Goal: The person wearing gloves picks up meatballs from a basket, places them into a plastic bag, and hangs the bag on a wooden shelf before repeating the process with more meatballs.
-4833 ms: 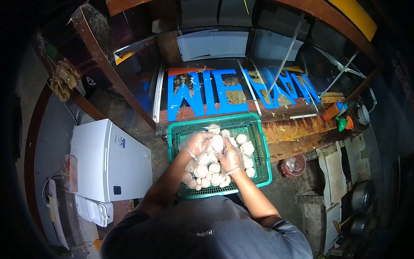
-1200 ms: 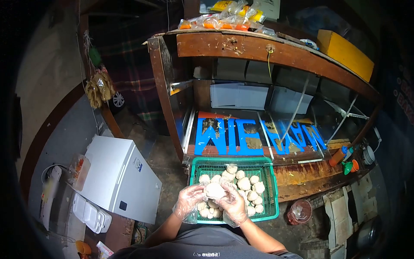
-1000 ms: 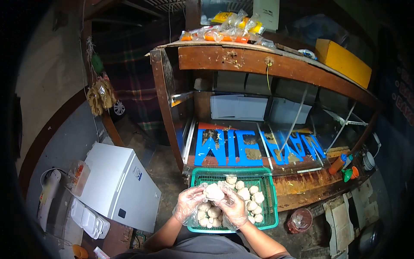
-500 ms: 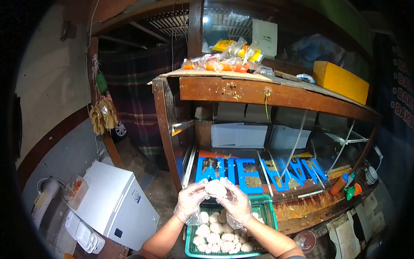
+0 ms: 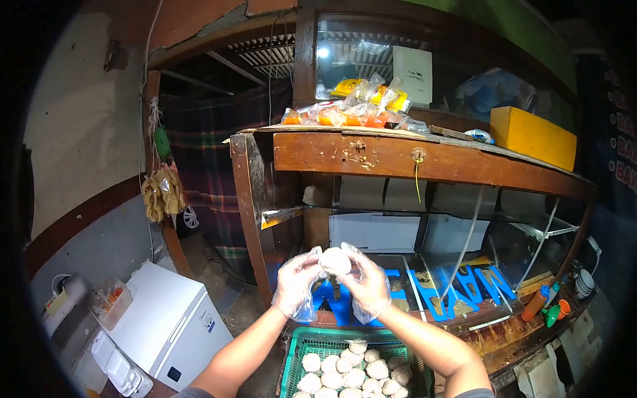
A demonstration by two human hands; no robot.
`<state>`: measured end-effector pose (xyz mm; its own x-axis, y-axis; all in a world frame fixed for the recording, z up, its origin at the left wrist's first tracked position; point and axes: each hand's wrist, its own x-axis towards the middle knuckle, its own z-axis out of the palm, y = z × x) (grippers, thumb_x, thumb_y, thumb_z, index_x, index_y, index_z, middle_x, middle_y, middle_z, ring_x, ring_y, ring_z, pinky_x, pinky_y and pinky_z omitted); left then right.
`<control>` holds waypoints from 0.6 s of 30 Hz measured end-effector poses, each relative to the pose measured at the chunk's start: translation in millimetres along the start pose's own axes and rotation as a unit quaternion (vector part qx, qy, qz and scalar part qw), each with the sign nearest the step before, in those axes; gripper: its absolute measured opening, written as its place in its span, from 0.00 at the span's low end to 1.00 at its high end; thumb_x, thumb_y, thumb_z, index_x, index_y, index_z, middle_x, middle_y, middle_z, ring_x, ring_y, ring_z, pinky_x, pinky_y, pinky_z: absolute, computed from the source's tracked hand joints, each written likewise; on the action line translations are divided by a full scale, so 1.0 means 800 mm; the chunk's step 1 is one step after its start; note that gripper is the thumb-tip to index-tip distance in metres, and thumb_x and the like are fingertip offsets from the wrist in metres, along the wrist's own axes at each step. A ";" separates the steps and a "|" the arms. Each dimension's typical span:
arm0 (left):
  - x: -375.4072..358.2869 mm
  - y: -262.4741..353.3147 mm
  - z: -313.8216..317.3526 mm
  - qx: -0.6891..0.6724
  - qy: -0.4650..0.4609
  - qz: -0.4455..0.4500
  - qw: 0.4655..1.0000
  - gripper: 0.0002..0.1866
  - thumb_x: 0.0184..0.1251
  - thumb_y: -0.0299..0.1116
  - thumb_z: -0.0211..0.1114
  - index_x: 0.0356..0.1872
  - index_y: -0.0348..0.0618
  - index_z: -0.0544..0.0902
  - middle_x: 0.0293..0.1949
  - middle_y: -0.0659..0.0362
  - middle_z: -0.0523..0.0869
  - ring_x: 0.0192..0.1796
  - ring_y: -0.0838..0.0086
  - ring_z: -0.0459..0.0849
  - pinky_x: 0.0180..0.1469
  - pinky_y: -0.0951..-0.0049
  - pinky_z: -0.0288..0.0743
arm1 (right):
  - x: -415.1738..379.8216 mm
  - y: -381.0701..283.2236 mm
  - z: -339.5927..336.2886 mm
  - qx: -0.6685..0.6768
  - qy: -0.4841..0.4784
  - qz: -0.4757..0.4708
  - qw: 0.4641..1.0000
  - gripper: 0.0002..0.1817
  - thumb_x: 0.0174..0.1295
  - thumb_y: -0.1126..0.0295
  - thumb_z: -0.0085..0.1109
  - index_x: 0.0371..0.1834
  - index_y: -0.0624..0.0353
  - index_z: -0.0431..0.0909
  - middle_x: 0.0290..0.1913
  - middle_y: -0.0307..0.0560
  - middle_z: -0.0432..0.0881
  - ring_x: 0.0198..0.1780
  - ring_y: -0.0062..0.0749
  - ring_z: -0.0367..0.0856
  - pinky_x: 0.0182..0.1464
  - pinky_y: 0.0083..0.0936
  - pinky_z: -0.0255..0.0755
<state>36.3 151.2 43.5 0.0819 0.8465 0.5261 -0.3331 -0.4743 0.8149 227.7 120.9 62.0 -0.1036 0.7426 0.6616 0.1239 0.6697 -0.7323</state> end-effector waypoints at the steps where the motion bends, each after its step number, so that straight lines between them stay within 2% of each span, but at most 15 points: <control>1: 0.011 -0.002 0.001 0.005 0.000 0.033 0.999 0.16 0.65 0.21 0.68 0.53 0.31 0.82 0.50 0.54 0.87 0.51 0.73 0.85 0.56 0.73 0.81 | 0.010 0.006 -0.002 0.001 0.001 0.002 1.000 0.32 0.57 0.77 0.71 0.67 0.62 0.73 0.63 0.52 0.79 0.58 0.33 0.83 0.57 0.29 0.80; 4: 0.040 -0.005 0.004 -0.057 -0.010 0.025 0.998 0.15 0.64 0.21 0.69 0.52 0.30 0.83 0.50 0.53 0.86 0.51 0.73 0.86 0.55 0.73 0.81 | 0.042 0.023 -0.008 -0.052 0.005 -0.029 0.998 0.32 0.56 0.77 0.71 0.67 0.61 0.73 0.60 0.52 0.82 0.58 0.33 0.83 0.57 0.29 0.80; 6: 0.060 -0.019 0.005 -0.037 0.006 0.037 0.999 0.18 0.63 0.18 0.67 0.55 0.29 0.81 0.49 0.50 0.87 0.48 0.71 0.86 0.54 0.72 0.82 | 0.056 0.026 -0.008 -0.057 0.016 -0.027 0.998 0.30 0.57 0.74 0.72 0.64 0.62 0.75 0.57 0.53 0.83 0.56 0.34 0.84 0.56 0.30 0.80; 11: 0.096 -0.039 0.009 -0.010 0.053 0.081 0.995 0.19 0.62 0.18 0.69 0.54 0.27 0.81 0.48 0.51 0.87 0.49 0.70 0.86 0.55 0.72 0.82 | 0.089 0.046 -0.016 -0.226 0.048 -0.100 0.968 0.29 0.55 0.65 0.74 0.60 0.63 0.77 0.51 0.57 0.84 0.49 0.45 0.86 0.52 0.34 0.79; 16: 0.122 -0.047 0.011 -0.006 0.055 0.079 0.995 0.18 0.61 0.18 0.69 0.54 0.27 0.81 0.49 0.51 0.86 0.48 0.69 0.86 0.54 0.72 0.83 | 0.110 0.052 -0.022 -0.248 0.028 -0.083 0.965 0.30 0.54 0.63 0.73 0.61 0.62 0.77 0.49 0.58 0.84 0.50 0.49 0.85 0.54 0.36 0.78; 18: 0.129 -0.051 0.011 -0.034 0.056 0.045 0.997 0.17 0.61 0.18 0.69 0.53 0.27 0.81 0.48 0.51 0.86 0.47 0.69 0.87 0.53 0.71 0.83 | 0.120 0.065 -0.025 -0.250 0.021 -0.080 0.965 0.30 0.54 0.63 0.73 0.61 0.61 0.78 0.49 0.59 0.84 0.50 0.50 0.85 0.54 0.36 0.78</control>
<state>66.9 255.7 67.0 -0.0549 0.8252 0.5622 -0.3973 -0.5346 0.7458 244.1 226.9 90.8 -0.1211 0.6223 0.7733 0.5707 0.6811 -0.4587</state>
